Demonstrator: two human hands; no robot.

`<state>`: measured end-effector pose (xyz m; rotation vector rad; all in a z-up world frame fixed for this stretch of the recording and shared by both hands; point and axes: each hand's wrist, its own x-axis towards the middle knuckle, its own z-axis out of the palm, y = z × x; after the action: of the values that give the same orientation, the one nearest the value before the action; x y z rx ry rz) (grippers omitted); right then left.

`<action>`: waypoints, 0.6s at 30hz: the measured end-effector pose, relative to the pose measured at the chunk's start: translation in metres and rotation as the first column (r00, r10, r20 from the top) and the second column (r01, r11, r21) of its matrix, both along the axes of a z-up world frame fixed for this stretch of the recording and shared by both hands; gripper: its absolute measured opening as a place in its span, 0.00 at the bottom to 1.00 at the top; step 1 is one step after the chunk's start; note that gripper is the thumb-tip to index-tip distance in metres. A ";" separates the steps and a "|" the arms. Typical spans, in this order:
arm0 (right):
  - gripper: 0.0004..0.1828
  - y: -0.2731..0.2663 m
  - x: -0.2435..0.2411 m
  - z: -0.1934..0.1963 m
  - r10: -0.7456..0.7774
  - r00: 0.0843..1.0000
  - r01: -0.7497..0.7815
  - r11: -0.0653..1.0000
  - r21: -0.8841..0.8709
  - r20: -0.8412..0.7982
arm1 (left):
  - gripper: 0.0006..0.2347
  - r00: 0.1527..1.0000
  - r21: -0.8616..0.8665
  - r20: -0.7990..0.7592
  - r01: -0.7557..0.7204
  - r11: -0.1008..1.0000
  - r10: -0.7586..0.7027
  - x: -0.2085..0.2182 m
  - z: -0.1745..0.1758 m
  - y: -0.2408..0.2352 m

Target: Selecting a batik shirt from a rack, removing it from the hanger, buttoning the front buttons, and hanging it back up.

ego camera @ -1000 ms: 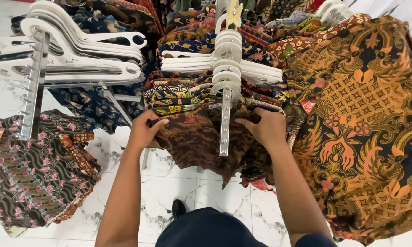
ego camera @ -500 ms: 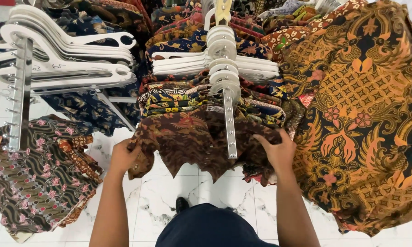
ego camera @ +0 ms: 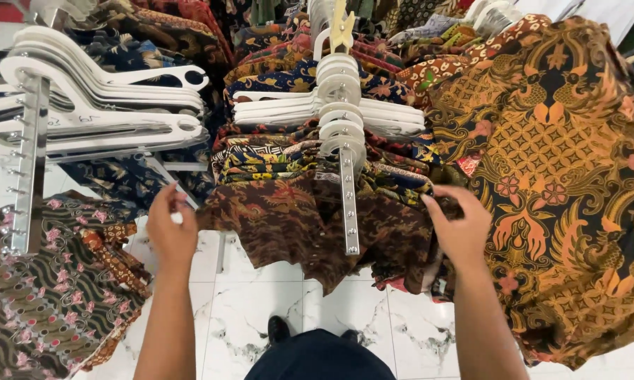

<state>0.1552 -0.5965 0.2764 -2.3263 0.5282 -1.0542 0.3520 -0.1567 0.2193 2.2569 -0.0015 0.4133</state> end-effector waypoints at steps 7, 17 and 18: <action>0.12 -0.035 0.118 0.039 0.318 0.935 -0.331 0.942 -0.064 -0.157 | 0.17 0.610 0.138 0.622 0.532 0.835 -0.492 0.073 0.059 -0.121; 0.11 -0.061 0.154 0.039 0.279 0.814 -0.412 0.896 -0.168 -0.510 | 0.21 0.825 0.499 -0.094 0.523 0.691 -0.557 0.109 0.066 -0.189; 0.11 -0.063 0.158 0.039 0.274 0.816 -0.407 0.898 -0.168 -0.509 | 0.21 0.822 0.500 -0.093 0.526 0.688 -0.562 0.112 0.068 -0.190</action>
<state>0.3129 -0.6595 0.3155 -2.8023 0.1152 -0.3917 0.4638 -0.3468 0.2877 2.5968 -0.9071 0.1660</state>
